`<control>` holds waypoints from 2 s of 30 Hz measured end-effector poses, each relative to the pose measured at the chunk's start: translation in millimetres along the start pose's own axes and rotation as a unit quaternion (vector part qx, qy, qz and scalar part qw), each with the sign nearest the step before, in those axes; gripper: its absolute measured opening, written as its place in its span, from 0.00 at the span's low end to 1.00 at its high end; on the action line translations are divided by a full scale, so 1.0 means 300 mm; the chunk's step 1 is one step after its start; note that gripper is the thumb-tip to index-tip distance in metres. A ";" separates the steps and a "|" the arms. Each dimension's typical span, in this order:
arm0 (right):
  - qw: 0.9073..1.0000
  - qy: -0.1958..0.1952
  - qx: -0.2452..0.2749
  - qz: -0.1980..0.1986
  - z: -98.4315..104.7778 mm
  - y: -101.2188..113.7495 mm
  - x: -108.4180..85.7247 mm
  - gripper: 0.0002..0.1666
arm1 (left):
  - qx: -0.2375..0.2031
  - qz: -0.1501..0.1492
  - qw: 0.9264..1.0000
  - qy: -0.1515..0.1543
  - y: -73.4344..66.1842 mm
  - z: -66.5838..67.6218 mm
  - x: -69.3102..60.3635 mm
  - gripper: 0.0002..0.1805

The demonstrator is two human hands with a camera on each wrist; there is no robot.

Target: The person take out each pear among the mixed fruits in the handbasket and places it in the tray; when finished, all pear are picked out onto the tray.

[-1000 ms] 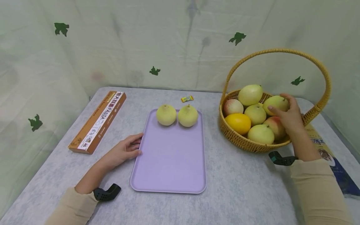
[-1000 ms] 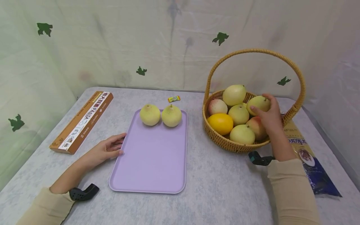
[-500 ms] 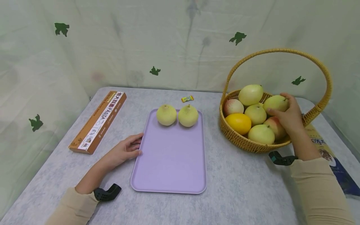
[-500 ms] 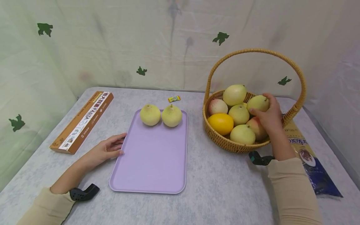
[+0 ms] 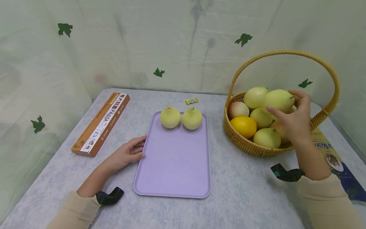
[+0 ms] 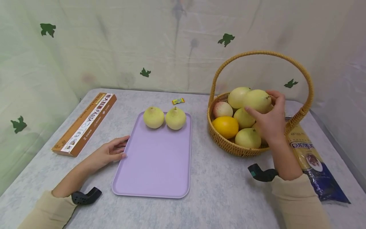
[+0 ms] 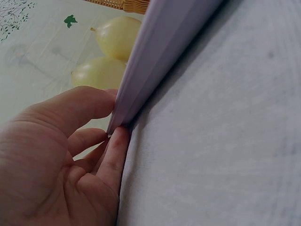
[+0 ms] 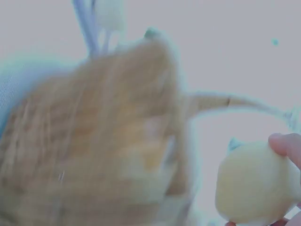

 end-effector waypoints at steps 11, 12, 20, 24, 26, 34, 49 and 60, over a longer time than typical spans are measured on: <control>0.974 0.092 0.080 0.190 -0.165 0.299 -0.169 0.41 | -0.002 -0.004 1.000 0.005 -0.001 -0.002 0.001 0.38; 0.971 0.105 0.081 0.201 -0.190 0.315 -0.181 0.41 | -0.001 -0.005 1.000 0.005 0.000 -0.002 0.001 0.38; 0.944 0.229 0.079 0.224 -0.442 0.385 -0.264 0.40 | 0.003 -0.002 1.000 -0.002 0.001 0.003 0.000 0.39; 0.934 0.279 0.097 0.202 -0.558 0.387 -0.288 0.39 | 0.003 -0.003 1.000 0.000 0.003 0.002 0.002 0.39; 0.929 0.297 0.102 0.195 -0.605 0.385 -0.296 0.39 | 0.004 -0.001 1.000 -0.003 0.003 0.000 0.000 0.39; 0.916 0.324 0.043 0.233 -0.704 0.392 -0.319 0.39 | 0.004 0.003 1.000 -0.004 -0.004 -0.001 -0.004 0.39; 0.905 0.316 0.029 0.282 -0.607 0.412 -0.332 0.41 | 0.002 -0.009 1.000 0.003 0.001 -0.004 0.001 0.38; 0.947 0.122 0.062 0.290 -0.322 0.310 -0.202 0.35 | 0.001 -0.008 1.000 0.004 0.004 -0.002 0.002 0.39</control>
Point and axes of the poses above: each hand's wrist, its own x-axis towards the middle knuckle, its own z-axis out of the back of the hand, y = z × x, the point moved 2 cm from there along x, towards the middle knuckle, and after that the axes turned 15 degrees about -x, right-handed, at the moved point
